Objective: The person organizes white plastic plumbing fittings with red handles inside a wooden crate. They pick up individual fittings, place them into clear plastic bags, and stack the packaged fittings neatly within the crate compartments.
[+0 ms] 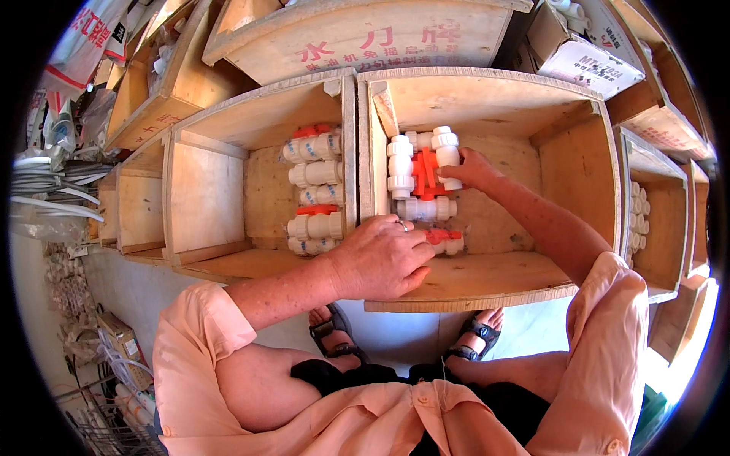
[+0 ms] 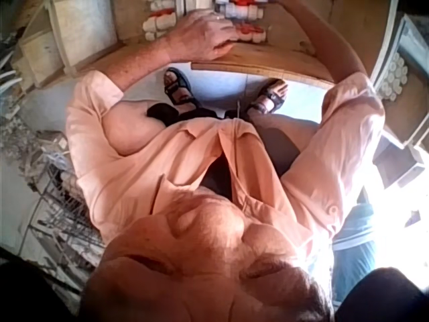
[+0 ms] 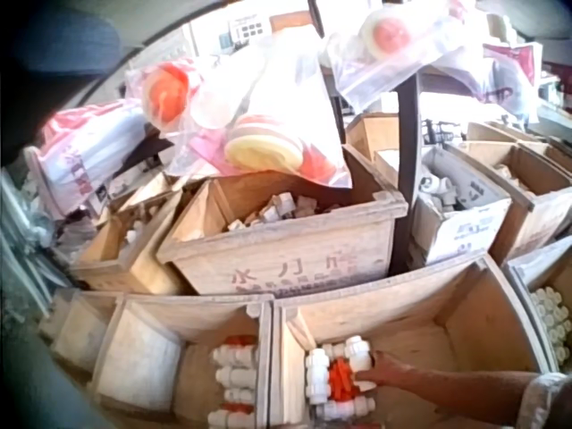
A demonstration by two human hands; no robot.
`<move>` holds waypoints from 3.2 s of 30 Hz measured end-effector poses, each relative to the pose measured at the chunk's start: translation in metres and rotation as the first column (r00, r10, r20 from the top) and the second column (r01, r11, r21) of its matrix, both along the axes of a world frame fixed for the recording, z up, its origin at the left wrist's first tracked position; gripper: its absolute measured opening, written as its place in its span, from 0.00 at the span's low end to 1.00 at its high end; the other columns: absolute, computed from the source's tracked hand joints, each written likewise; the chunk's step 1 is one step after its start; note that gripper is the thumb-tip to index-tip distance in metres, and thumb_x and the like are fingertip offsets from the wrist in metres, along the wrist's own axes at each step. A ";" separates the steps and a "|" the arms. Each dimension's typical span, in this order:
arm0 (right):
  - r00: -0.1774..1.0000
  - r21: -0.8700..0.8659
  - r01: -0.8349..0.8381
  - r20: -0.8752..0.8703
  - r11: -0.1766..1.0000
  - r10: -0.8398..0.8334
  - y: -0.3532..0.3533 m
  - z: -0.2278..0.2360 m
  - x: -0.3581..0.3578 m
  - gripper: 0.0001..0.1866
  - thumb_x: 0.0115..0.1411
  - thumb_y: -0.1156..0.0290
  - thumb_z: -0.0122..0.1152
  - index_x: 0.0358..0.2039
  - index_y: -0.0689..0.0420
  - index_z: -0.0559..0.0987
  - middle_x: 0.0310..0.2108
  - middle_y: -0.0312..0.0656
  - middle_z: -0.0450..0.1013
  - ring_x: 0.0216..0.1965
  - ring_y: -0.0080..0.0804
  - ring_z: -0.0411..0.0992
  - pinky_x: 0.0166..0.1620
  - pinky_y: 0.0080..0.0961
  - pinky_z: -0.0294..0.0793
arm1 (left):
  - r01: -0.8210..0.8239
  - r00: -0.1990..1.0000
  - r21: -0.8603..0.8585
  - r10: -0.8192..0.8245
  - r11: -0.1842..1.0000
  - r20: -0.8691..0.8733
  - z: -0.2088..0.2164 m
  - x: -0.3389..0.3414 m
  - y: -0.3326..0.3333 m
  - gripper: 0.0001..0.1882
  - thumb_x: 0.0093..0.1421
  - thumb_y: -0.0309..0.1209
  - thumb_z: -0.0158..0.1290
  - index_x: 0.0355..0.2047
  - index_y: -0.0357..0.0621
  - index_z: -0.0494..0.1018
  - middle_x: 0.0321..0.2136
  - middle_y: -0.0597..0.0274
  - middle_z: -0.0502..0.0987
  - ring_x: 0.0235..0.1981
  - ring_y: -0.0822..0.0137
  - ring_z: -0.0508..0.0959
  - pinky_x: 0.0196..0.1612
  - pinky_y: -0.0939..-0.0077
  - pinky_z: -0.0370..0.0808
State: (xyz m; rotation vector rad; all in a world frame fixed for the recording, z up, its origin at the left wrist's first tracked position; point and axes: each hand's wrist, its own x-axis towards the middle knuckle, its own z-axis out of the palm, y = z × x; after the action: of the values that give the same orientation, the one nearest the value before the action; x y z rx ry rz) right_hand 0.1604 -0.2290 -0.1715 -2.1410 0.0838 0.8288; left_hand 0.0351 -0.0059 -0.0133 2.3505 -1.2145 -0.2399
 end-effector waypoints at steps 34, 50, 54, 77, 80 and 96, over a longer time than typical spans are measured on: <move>0.622 -0.654 -0.531 0.132 0.540 0.772 0.007 0.063 -0.001 0.16 0.51 0.62 0.61 0.40 0.53 0.78 0.42 0.41 0.74 0.46 0.35 0.74 0.46 0.36 0.74 | -0.009 0.997 0.042 0.006 0.999 0.080 -0.001 -0.003 -0.001 0.08 0.50 0.35 0.56 0.30 0.47 0.74 0.25 0.64 0.74 0.29 0.63 0.77 0.35 0.67 0.72; -0.082 -0.806 -0.438 0.477 0.398 0.875 0.080 0.048 0.007 0.08 0.50 0.68 0.59 0.32 0.46 0.81 0.41 0.32 0.68 0.48 0.29 0.67 0.48 0.24 0.67 | -0.016 1.000 -0.003 0.016 1.000 0.025 0.000 0.000 0.000 0.09 0.50 0.34 0.56 0.31 0.46 0.74 0.24 0.63 0.74 0.28 0.63 0.76 0.35 0.67 0.71; -0.048 -0.777 -0.453 0.511 0.437 0.858 0.078 0.042 0.011 0.10 0.49 0.69 0.59 0.34 0.44 0.79 0.42 0.34 0.68 0.47 0.33 0.68 0.48 0.30 0.69 | -0.004 1.000 -0.004 0.004 1.000 0.018 0.000 0.001 0.001 0.09 0.50 0.35 0.56 0.30 0.46 0.74 0.24 0.62 0.74 0.29 0.63 0.76 0.35 0.67 0.71; 0.703 -0.436 -0.384 0.434 0.814 0.564 0.032 0.043 0.026 0.25 0.50 0.57 0.64 0.48 0.49 0.71 0.51 0.44 0.69 0.49 0.44 0.71 0.51 0.40 0.71 | 0.008 1.000 0.009 -0.008 1.000 -0.017 0.001 0.002 0.001 0.08 0.50 0.35 0.56 0.29 0.46 0.74 0.25 0.63 0.74 0.31 0.63 0.76 0.36 0.67 0.71; 0.697 -0.419 -0.404 0.436 0.813 0.570 0.024 0.038 0.028 0.26 0.51 0.57 0.63 0.50 0.49 0.71 0.53 0.45 0.66 0.51 0.44 0.69 0.52 0.40 0.70 | 0.008 1.000 0.010 -0.008 1.000 -0.018 0.002 0.002 0.001 0.09 0.50 0.35 0.56 0.30 0.46 0.74 0.25 0.63 0.74 0.30 0.62 0.76 0.36 0.67 0.71; 0.724 -0.426 -0.365 0.430 0.828 0.540 0.009 0.037 0.014 0.23 0.54 0.62 0.60 0.50 0.54 0.70 0.52 0.47 0.65 0.53 0.47 0.67 0.54 0.40 0.69 | -0.011 1.000 -0.030 0.011 0.999 0.008 0.001 0.001 0.001 0.09 0.50 0.34 0.56 0.32 0.46 0.75 0.25 0.62 0.74 0.29 0.63 0.76 0.35 0.67 0.71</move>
State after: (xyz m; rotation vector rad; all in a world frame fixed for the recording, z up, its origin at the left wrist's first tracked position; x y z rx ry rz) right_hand 0.1745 -0.2196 -0.1343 -2.6786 -0.6861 0.4586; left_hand 0.0361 -0.0052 -0.0125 2.3345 -1.2003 -0.2073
